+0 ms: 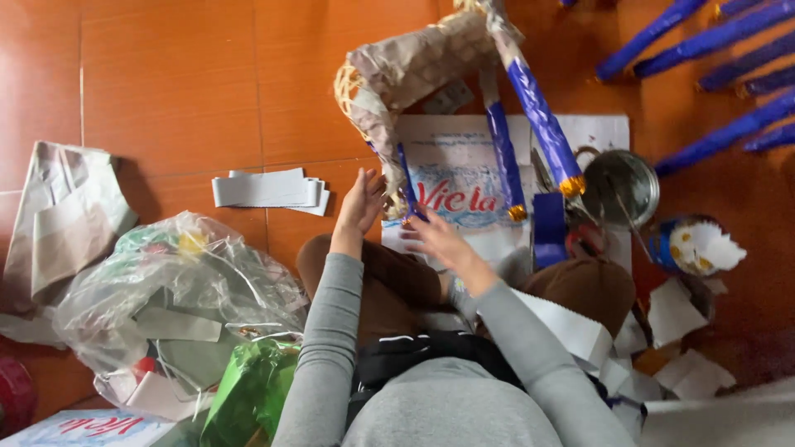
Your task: Wrapping the legs of a paper-mache giraffe with blue decorative paper and securing it with adhesive.
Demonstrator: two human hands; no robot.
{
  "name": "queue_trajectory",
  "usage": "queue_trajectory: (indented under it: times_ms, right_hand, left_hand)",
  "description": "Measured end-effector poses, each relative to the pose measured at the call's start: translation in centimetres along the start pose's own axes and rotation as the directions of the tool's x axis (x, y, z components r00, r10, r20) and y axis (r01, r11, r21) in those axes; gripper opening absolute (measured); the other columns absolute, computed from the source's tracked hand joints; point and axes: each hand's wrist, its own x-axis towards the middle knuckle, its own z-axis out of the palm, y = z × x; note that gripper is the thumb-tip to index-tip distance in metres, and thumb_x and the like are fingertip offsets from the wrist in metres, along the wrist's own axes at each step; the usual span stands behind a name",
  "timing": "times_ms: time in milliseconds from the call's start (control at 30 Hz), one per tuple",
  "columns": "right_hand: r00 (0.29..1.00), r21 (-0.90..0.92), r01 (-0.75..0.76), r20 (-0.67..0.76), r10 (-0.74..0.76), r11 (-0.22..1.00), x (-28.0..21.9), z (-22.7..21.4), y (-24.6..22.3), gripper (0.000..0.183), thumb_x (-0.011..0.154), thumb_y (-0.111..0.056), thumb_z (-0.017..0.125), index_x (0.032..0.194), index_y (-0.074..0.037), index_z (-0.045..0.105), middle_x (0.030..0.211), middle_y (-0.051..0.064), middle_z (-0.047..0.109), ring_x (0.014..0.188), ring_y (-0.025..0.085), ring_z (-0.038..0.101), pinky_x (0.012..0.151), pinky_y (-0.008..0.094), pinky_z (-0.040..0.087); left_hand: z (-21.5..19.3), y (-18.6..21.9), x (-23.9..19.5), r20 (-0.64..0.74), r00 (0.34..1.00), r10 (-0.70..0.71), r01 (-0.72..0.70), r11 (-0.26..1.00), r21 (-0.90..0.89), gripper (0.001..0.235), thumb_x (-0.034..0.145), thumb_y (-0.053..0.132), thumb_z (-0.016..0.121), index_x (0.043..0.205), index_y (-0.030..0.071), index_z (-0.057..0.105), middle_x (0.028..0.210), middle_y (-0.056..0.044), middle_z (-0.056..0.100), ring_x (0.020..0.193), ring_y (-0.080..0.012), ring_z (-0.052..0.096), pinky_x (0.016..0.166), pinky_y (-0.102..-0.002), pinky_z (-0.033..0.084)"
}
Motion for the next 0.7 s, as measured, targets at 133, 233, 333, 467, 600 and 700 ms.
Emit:
queue_trajectory:
  times_ms: [133,233,333,467,600,700]
  right_hand:
    - [0.999,0.155,-0.021,0.033,0.016,0.988,4.7,3.5,-0.2,0.074,0.092,-0.024,0.073,0.151,-0.023,0.028,0.134,0.017,0.052,0.108,0.037,0.065,0.086,0.060,0.057]
    - [0.999,0.135,-0.038,-0.016,0.041,0.990,6.1,3.6,-0.1,0.075,0.091,-0.026,0.075,0.149,-0.023,0.026,0.133,0.015,0.048,0.105,0.036,0.064,0.084,0.057,0.059]
    - [0.995,0.046,-0.079,-0.050,0.082,0.996,6.5,3.1,-0.4,0.081,0.088,-0.031,0.078,0.150,-0.021,0.026,0.123,0.010,0.054,0.095,0.026,0.066,0.070,0.042,0.064]
    - [0.985,-0.049,-0.170,0.033,0.172,0.984,4.5,3.7,-3.5,0.050,0.085,-0.028,0.080,0.122,-0.011,0.053,0.085,0.002,0.063,0.071,0.013,0.061,0.052,0.023,0.049]
    - [0.952,-0.253,-0.190,0.191,0.241,0.949,5.1,2.2,-4.9,0.047,0.085,-0.029,0.080,0.118,-0.006,0.057,0.076,0.001,0.060,0.062,0.010,0.056,0.045,0.021,0.040]
    - [0.915,-0.302,-0.192,0.288,0.281,0.934,5.8,1.8,-6.6,0.039,0.085,-0.024,0.076,0.113,-0.004,0.058,0.076,0.016,0.067,0.065,0.022,0.066,0.042,0.023,0.041]
  left_hand:
    - [3.2,2.2,1.8,0.008,1.000,-0.005,0.004,0.995,0.097,0.084,0.100,0.057,0.055,0.158,0.010,0.015,0.155,-0.031,0.027,0.146,-0.0452,0.025,0.119,-0.057,0.020]
    - [3.6,1.9,5.2,-0.022,0.997,-0.079,0.081,0.992,0.100,0.062,0.091,0.060,0.065,0.140,0.025,0.050,0.120,-0.018,0.061,0.100,-0.0352,0.064,0.082,-0.043,0.055]
    - [4.1,1.0,7.8,0.012,0.987,-0.160,0.160,0.987,0.007,0.083,0.088,0.071,0.062,0.148,0.017,0.043,0.138,-0.024,0.049,0.121,-0.0437,0.056,0.100,-0.061,0.044]
    - [4.2,0.3,9.2,-0.071,0.984,-0.162,0.167,0.983,0.072,0.095,0.088,0.073,0.052,0.147,0.003,0.026,0.101,-0.027,0.060,0.077,-0.0378,0.070,0.068,-0.051,0.060]
    - [4.9,1.1,8.8,-0.112,0.986,-0.126,0.151,0.956,0.253,0.084,0.088,0.070,0.054,0.133,0.000,0.043,0.077,-0.025,0.064,0.057,-0.0329,0.071,0.053,-0.043,0.062]
    - [5.5,1.9,8.9,-0.123,0.982,-0.143,0.174,0.940,0.295,0.082,0.087,0.072,0.054,0.135,0.005,0.051,0.071,-0.024,0.063,0.053,-0.0326,0.068,0.051,-0.041,0.062]
